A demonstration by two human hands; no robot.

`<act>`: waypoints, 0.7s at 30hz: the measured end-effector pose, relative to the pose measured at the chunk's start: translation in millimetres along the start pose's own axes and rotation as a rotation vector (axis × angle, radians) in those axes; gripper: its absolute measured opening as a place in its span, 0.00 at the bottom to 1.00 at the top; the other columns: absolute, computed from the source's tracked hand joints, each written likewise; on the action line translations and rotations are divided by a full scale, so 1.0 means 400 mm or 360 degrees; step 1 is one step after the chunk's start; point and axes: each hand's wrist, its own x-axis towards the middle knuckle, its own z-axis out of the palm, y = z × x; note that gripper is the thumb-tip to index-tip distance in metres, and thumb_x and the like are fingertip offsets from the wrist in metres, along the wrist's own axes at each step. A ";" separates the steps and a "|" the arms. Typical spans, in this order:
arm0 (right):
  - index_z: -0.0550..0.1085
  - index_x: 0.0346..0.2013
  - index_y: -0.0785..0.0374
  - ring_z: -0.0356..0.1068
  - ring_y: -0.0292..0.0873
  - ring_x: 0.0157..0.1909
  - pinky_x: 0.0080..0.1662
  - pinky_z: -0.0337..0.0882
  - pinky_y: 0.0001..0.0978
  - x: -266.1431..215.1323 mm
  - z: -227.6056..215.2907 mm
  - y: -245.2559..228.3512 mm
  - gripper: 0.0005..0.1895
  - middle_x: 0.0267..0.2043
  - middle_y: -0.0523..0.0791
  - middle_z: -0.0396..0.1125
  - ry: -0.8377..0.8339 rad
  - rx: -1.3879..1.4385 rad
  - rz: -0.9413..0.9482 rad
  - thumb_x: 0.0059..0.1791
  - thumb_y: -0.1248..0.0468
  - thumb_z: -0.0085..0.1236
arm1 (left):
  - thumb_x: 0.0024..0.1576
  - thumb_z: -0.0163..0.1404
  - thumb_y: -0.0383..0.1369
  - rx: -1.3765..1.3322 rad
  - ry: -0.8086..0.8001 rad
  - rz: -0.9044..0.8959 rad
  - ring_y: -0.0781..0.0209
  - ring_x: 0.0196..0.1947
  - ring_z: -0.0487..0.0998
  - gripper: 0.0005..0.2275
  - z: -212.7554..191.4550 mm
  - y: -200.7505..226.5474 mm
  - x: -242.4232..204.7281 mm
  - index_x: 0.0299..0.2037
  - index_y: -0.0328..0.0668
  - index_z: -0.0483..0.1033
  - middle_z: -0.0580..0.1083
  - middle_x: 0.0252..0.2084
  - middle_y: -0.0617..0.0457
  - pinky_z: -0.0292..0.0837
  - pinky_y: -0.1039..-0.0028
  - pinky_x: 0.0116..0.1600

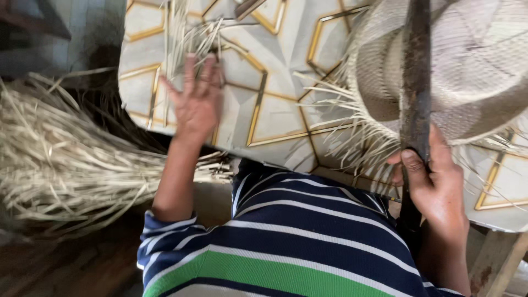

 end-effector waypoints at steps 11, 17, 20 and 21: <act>0.58 0.61 0.66 0.70 0.49 0.20 0.26 0.70 0.39 -0.010 0.009 0.021 0.27 0.23 0.49 0.71 0.0111 -0.0247 -0.0183 0.47 0.69 0.49 | 0.50 0.62 0.35 -0.0539 0.1297 0.0493 0.57 0.40 0.72 0.04 0.015 0.125 0.051 0.30 0.49 0.80 0.71 0.27 0.59 0.57 0.57 0.57; 0.58 0.61 0.64 0.69 0.47 0.17 0.24 0.70 0.36 -0.015 -0.026 0.006 0.26 0.21 0.48 0.69 0.0167 -0.0136 -0.0176 0.48 0.72 0.46 | 0.42 0.60 0.18 -0.1135 0.1076 0.0696 0.47 0.49 0.64 0.19 -0.076 0.289 0.073 0.46 0.35 0.75 0.67 0.46 0.48 0.62 0.61 0.54; 0.57 0.62 0.65 0.68 0.46 0.17 0.25 0.70 0.35 -0.029 -0.046 0.031 0.26 0.23 0.49 0.69 0.0231 -0.0094 -0.0230 0.48 0.74 0.45 | 0.44 0.59 0.18 -0.1246 0.1010 0.0733 0.47 0.50 0.63 0.18 -0.097 0.344 0.074 0.46 0.36 0.75 0.67 0.46 0.48 0.61 0.60 0.55; 0.56 0.62 0.66 0.68 0.45 0.17 0.24 0.70 0.33 -0.035 -0.053 0.040 0.26 0.24 0.50 0.69 0.0263 -0.0069 -0.0263 0.48 0.75 0.44 | 0.44 0.58 0.19 -0.1273 0.0987 0.0747 0.47 0.50 0.63 0.17 -0.104 0.362 0.074 0.45 0.37 0.76 0.67 0.46 0.47 0.60 0.60 0.56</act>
